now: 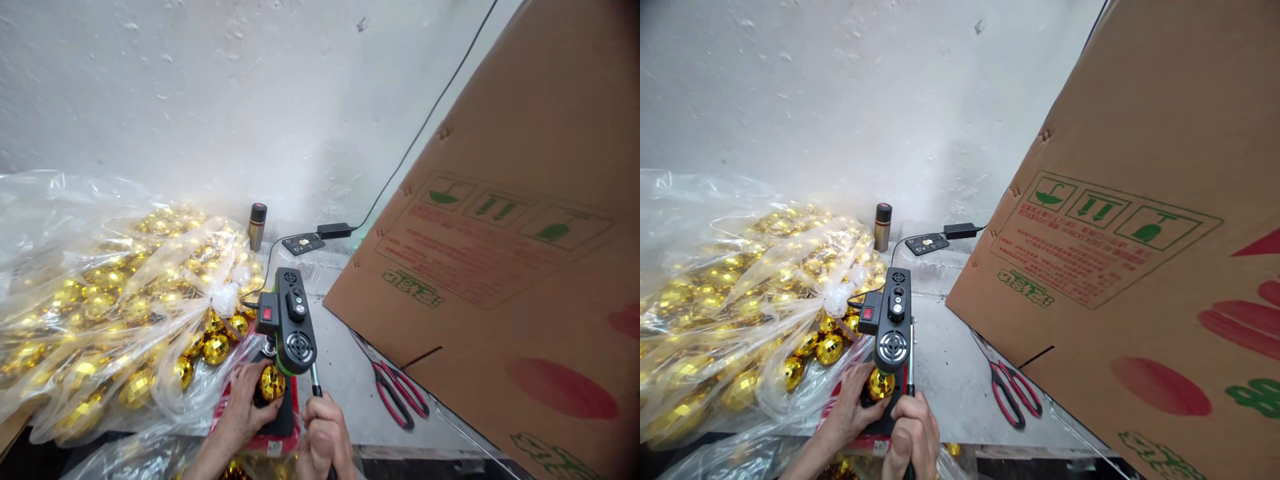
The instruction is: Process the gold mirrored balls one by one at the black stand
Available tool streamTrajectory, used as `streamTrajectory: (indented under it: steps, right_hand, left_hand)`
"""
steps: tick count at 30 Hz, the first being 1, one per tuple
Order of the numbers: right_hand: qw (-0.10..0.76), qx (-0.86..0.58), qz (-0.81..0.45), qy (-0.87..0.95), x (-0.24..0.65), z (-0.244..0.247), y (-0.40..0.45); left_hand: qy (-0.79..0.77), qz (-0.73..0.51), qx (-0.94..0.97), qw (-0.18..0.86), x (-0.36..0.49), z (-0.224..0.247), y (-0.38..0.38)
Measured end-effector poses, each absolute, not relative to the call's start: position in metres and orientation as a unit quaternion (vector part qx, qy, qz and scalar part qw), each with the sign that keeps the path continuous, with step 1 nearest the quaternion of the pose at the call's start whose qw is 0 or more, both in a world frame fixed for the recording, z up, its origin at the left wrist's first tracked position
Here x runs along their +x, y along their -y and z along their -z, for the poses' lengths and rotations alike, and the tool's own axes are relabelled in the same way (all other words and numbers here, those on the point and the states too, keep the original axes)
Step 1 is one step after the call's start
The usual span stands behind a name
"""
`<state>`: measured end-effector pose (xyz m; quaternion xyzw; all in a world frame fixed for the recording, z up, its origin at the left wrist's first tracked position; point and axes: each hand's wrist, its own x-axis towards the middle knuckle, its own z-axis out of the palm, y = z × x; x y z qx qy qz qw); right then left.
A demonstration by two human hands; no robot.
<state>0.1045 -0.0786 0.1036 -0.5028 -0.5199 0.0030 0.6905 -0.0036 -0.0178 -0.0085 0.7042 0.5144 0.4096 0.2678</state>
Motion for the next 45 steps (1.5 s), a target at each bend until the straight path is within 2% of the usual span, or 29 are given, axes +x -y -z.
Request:
streamTrajectory:
  steps: [6, 13, 16, 21, 26, 28, 33, 39, 42, 44, 45]
  right_hand:
    - [0.684, -0.48, 0.013, 0.549, 0.113, -0.097, 0.075]
    - [0.647, -0.428, 0.087, 0.625, 0.126, -0.071, 0.067]
    - [0.672, -0.451, 0.071, 0.583, 0.125, -0.089, 0.063]
    - [0.689, -0.392, -0.013, 0.61, 0.13, -0.151, 0.058]
    - [0.672, -0.416, -0.055, 0.61, 0.131, -0.174, 0.059]
    - [0.673, -0.415, -0.048, 0.61, 0.129, -0.17, 0.061]
    - [0.675, -0.41, -0.033, 0.612, 0.126, -0.16, 0.063]
    - [0.658, -0.415, -0.029, 0.628, 0.13, -0.164, 0.062]
    - [0.662, -0.438, -0.011, 0.609, 0.134, -0.154, 0.075]
    - [0.671, -0.458, -0.042, 0.581, 0.137, -0.136, 0.096]
    - [0.663, -0.463, -0.098, 0.58, 0.139, -0.123, 0.109]
  left_hand:
    - [-0.517, -0.403, 0.701, 0.281, -0.004, 0.007, 0.016]
    - [-0.52, -0.402, 0.697, 0.285, -0.005, 0.01, 0.017]
    - [-0.516, -0.409, 0.699, 0.279, -0.004, 0.011, 0.015]
    - [-0.503, -0.437, 0.699, 0.261, -0.007, 0.004, 0.018]
    - [-0.49, -0.48, 0.694, 0.219, -0.036, 0.032, 0.088]
    - [-0.5, -0.445, 0.71, 0.219, -0.056, 0.054, 0.132]
    - [-0.478, -0.258, 0.785, 0.298, -0.096, 0.094, 0.202]
    - [-0.506, -0.201, 0.773, 0.325, -0.1, 0.108, 0.211]
    - [-0.538, -0.189, 0.763, 0.304, -0.102, 0.111, 0.214]
    - [-0.529, -0.189, 0.783, 0.267, -0.107, 0.108, 0.213]
    - [-0.509, -0.188, 0.803, 0.247, -0.11, 0.105, 0.211]
